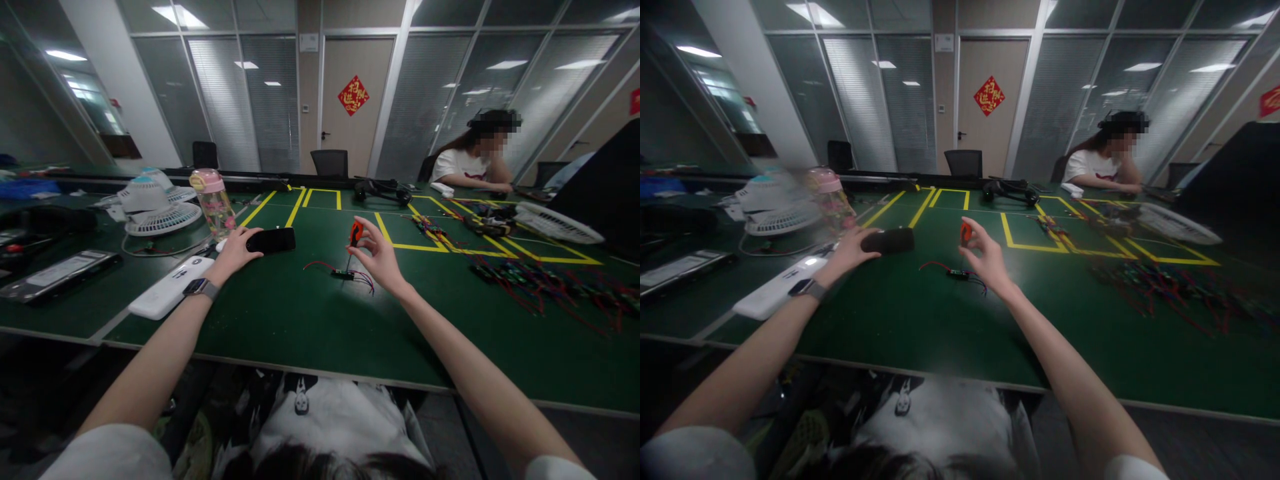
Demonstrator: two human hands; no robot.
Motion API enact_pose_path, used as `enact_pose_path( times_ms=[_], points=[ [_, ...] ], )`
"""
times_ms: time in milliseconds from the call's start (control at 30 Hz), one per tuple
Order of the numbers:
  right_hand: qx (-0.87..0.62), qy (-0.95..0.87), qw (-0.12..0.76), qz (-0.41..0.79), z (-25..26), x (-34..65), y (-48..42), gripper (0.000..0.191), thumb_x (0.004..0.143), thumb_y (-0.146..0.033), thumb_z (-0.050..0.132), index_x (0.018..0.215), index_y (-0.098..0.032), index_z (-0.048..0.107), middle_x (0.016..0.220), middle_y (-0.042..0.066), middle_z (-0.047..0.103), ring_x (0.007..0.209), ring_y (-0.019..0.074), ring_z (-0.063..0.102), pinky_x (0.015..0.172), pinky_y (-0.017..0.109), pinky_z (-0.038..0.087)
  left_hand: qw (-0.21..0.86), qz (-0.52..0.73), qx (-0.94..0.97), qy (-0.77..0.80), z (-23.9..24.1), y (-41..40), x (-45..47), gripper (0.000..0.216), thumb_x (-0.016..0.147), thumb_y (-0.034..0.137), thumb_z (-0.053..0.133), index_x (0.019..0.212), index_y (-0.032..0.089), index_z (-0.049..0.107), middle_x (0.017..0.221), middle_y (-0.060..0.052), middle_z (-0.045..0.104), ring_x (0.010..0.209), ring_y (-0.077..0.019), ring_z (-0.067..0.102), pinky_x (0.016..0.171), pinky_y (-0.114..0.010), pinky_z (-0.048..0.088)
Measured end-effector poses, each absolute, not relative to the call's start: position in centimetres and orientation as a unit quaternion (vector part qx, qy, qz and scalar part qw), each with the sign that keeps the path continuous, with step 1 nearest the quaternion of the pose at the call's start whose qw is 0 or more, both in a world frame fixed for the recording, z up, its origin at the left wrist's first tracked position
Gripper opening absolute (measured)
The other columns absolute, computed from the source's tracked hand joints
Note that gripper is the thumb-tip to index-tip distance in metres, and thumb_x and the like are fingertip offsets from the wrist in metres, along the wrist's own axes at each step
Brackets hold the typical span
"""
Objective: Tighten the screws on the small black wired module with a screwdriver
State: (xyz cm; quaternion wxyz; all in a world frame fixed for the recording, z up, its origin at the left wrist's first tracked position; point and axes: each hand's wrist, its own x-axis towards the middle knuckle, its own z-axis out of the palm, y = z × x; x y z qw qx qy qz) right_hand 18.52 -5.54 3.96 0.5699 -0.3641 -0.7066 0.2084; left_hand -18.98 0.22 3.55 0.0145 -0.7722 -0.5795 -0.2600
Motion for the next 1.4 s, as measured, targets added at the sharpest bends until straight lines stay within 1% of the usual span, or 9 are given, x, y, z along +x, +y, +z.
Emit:
enact_pose_path(
  times_ms=[100,267,400,567,867,1067,1167,1267,1400],
  points=[
    [-0.361,-0.697,0.589,0.192,4.2,18.6,-5.7,0.065,0.085,-0.024,0.072,0.147,-0.032,0.053,0.114,0.006,0.068,0.086,0.0210,0.070,0.095,0.046,0.059,0.011,-0.265,-0.771,-0.579,3.7,0.1,-18.9,0.058,0.080,0.032,0.079,0.134,0.022,0.063,0.121,-0.010,0.057,0.117,-0.0324,0.053,0.107,-0.047,0.044],
    [-0.370,-0.701,0.578,0.194,3.7,18.9,-5.6,0.064,0.084,-0.025,0.073,0.145,-0.032,0.055,0.116,0.006,0.067,0.085,0.0209,0.070,0.095,0.047,0.058,0.014,-0.266,-0.774,-0.574,3.6,0.0,-18.8,0.058,0.080,0.030,0.079,0.135,0.020,0.062,0.121,-0.011,0.057,0.119,-0.0335,0.053,0.109,-0.048,0.042],
    [-0.372,-0.698,0.581,0.194,3.2,18.7,-5.4,0.066,0.084,-0.024,0.074,0.146,-0.031,0.054,0.115,0.007,0.068,0.083,0.0199,0.069,0.096,0.047,0.058,0.033,-0.251,-0.778,-0.575,3.5,0.1,-18.8,0.059,0.082,0.027,0.077,0.138,0.019,0.060,0.124,-0.013,0.057,0.121,-0.0343,0.052,0.109,-0.049,0.042],
    [-0.367,-0.691,0.589,0.202,3.2,18.5,-5.5,0.068,0.084,-0.024,0.073,0.148,-0.032,0.052,0.115,0.007,0.067,0.084,0.0195,0.069,0.093,0.045,0.059,0.037,-0.252,-0.787,-0.562,3.3,0.4,-19.1,0.059,0.083,0.030,0.078,0.138,0.020,0.060,0.125,-0.013,0.057,0.121,-0.0338,0.052,0.109,-0.048,0.042],
    [-0.359,-0.680,0.609,0.193,3.2,18.5,-5.4,0.071,0.084,-0.025,0.074,0.150,-0.034,0.050,0.109,0.004,0.068,0.079,0.0172,0.067,0.090,0.043,0.061,0.053,-0.252,-0.787,-0.561,2.5,1.4,-19.9,0.063,0.082,0.033,0.080,0.139,0.022,0.060,0.122,-0.012,0.059,0.115,-0.0328,0.055,0.106,-0.049,0.046],
    [-0.360,-0.677,0.615,0.184,3.5,18.6,-5.5,0.072,0.084,-0.025,0.073,0.151,-0.034,0.049,0.112,0.005,0.069,0.081,0.0181,0.068,0.090,0.044,0.061,0.050,-0.254,-0.787,-0.560,2.5,1.3,-19.8,0.063,0.082,0.033,0.080,0.141,0.020,0.059,0.124,-0.013,0.058,0.116,-0.0328,0.056,0.106,-0.048,0.046],
    [-0.358,-0.674,0.621,0.180,3.5,18.6,-5.4,0.072,0.085,-0.024,0.073,0.151,-0.033,0.048,0.112,0.005,0.069,0.081,0.0182,0.068,0.090,0.044,0.061,0.051,-0.249,-0.786,-0.564,2.7,1.0,-19.7,0.063,0.082,0.034,0.079,0.140,0.021,0.059,0.124,-0.012,0.058,0.116,-0.0336,0.055,0.106,-0.050,0.046],
    [-0.358,-0.665,0.631,0.176,3.5,18.6,-5.4,0.072,0.085,-0.024,0.072,0.152,-0.034,0.048,0.113,0.005,0.068,0.080,0.0175,0.068,0.089,0.043,0.061,0.047,-0.244,-0.789,-0.561,2.8,1.0,-19.7,0.061,0.083,0.036,0.077,0.140,0.023,0.058,0.124,-0.012,0.058,0.118,-0.0340,0.054,0.106,-0.050,0.045],
    [-0.366,-0.662,0.633,0.164,3.4,18.7,-5.3,0.074,0.086,-0.024,0.071,0.154,-0.036,0.045,0.116,0.006,0.068,0.079,0.0167,0.067,0.086,0.041,0.061,0.052,-0.250,-0.787,-0.562,2.7,1.2,-19.7,0.062,0.081,0.034,0.078,0.138,0.021,0.058,0.124,-0.013,0.058,0.119,-0.0349,0.054,0.106,-0.050,0.045]
  ],
)
